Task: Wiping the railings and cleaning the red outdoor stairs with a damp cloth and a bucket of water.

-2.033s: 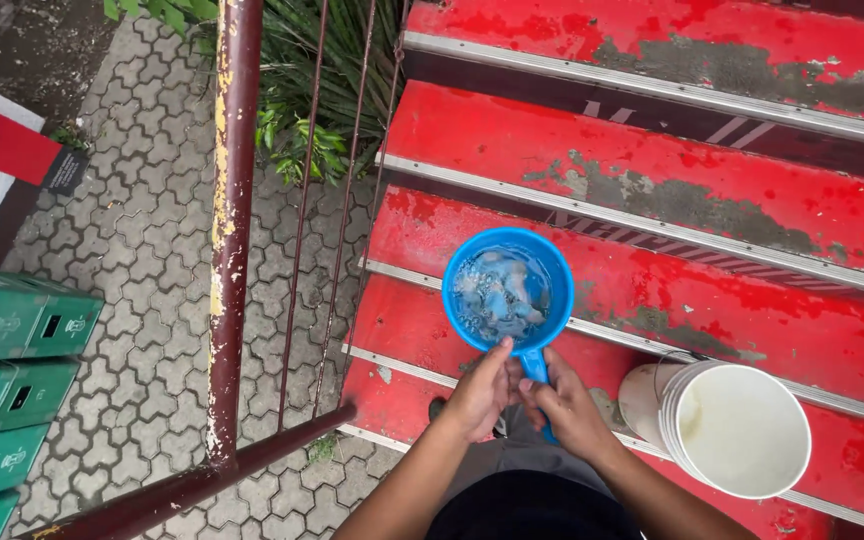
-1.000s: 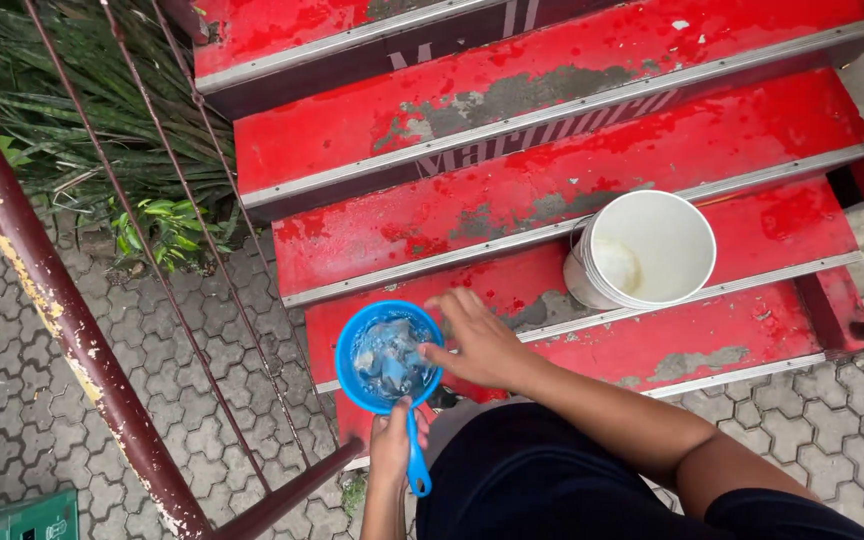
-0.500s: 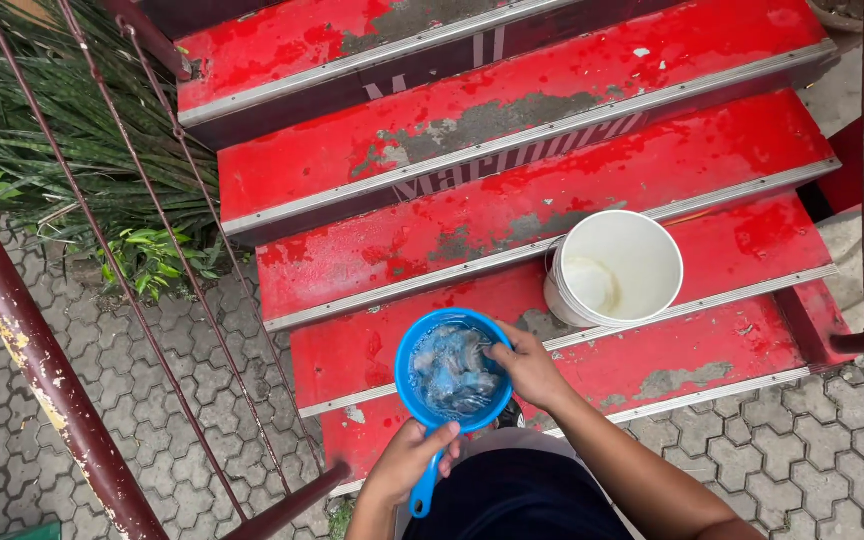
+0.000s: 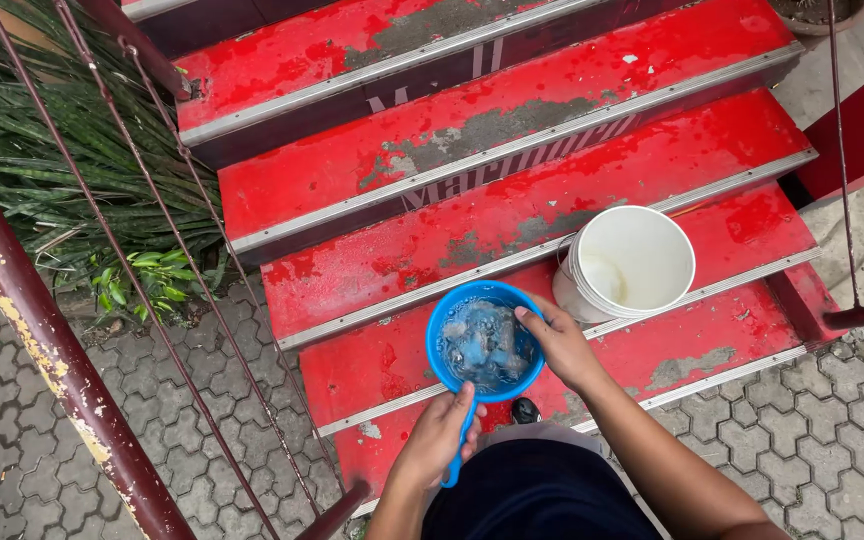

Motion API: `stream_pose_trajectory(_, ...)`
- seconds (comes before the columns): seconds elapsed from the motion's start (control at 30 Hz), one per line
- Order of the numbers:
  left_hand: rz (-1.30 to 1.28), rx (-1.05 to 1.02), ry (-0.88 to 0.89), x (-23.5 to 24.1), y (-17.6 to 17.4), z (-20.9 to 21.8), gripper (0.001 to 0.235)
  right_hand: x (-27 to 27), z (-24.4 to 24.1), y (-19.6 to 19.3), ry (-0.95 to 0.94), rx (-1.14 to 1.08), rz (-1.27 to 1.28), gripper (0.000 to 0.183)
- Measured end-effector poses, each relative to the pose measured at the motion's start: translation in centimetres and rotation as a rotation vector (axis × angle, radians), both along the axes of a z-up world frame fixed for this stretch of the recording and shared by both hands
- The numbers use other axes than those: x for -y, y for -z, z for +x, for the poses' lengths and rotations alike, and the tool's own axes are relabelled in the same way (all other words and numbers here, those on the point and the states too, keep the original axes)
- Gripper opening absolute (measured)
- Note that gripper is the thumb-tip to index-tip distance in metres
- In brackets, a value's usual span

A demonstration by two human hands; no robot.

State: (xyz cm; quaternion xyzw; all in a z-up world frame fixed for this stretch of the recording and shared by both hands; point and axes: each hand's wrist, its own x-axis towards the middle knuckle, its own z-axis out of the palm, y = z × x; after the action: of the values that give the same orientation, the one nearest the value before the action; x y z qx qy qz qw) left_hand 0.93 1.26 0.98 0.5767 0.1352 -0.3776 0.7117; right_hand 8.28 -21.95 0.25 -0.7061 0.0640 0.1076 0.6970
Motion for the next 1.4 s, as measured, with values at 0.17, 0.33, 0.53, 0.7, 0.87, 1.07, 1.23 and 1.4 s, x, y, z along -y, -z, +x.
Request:
stream_pose_trajectory(0.17, 0.088, 0.108, 0.078, -2.9, -0.3, 1.4, 0.048, -3.6, 0.2, -2.4, 0.038, 0.055, -0.130, 0.048)
stream_pose_trajectory(0.33, 0.101, 0.148, 0.119, -4.3, -1.0, 3.4, 0.045, -6.4, -0.5, -7.1, 0.098, 0.591, -0.607, 0.059)
stream_pose_trajectory(0.53, 0.032, 0.104, 0.103, -2.6, 0.5, 6.9, 0.042, -6.7, 1.8, -7.7, -0.115, 0.381, -0.603, 0.030)
stream_pose_trajectory(0.7, 0.049, 0.046, 0.117, -0.1, 2.9, 11.2, 0.043, -5.0, 6.2, -5.9, -0.394, 0.355, -0.923, 0.038)
stream_pose_trajectory(0.87, 0.126, 0.067, 0.189, 2.6, 2.1, 16.0, 0.045, -1.6, 11.6, -5.2, -0.400, 0.256, -1.001, 0.052)
stream_pose_trajectory(1.07, 0.157, 0.091, 0.219, 7.0, -1.6, 22.6, 0.044, 2.0, 17.7, -11.2, -0.416, 0.143, -0.983, 0.083)
stream_pose_trajectory(1.23, 0.208, 0.136, 0.185, 8.2, -7.4, 24.7, 0.041, 3.3, 21.1, -14.2, -0.456, 0.123, -0.982, 0.085)
stream_pose_trajectory(1.4, 0.218, 0.115, 0.213, 9.0, -8.5, 29.2, 0.042, 4.1, 25.8, -11.9, -0.347, 0.025, -1.081, 0.090)
